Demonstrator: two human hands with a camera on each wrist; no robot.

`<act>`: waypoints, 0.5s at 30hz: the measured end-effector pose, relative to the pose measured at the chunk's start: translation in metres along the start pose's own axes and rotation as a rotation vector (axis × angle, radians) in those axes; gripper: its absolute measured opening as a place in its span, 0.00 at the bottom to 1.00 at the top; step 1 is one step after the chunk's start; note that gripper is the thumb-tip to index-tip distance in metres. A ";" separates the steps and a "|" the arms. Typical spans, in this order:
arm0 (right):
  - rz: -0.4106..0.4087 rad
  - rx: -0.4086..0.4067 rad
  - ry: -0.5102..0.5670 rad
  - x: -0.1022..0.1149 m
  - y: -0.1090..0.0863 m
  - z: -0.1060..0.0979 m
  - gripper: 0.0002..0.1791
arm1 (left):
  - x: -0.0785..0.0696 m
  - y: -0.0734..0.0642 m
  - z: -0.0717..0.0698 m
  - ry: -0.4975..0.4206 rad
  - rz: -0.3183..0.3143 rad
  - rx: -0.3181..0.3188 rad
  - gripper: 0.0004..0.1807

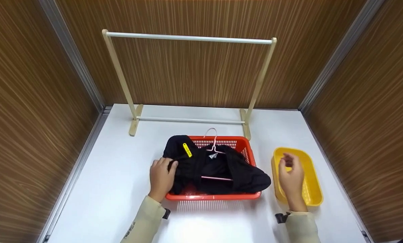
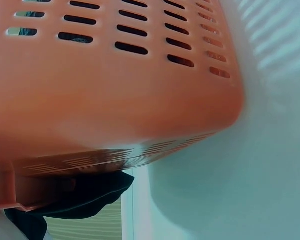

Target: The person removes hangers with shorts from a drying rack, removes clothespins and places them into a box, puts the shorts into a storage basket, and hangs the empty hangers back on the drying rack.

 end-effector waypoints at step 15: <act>-0.470 0.526 -0.230 0.149 0.010 0.127 0.12 | -0.002 0.000 0.000 0.015 -0.009 0.004 0.12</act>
Point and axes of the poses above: each hand's wrist, its own y-axis towards the middle knuckle, its own z-axis out of the palm, x = y × z, the point moved 9 cm from there along y, towards the middle knuckle, and after that the axes turned 15 degrees about x, right-handed, at the moved point
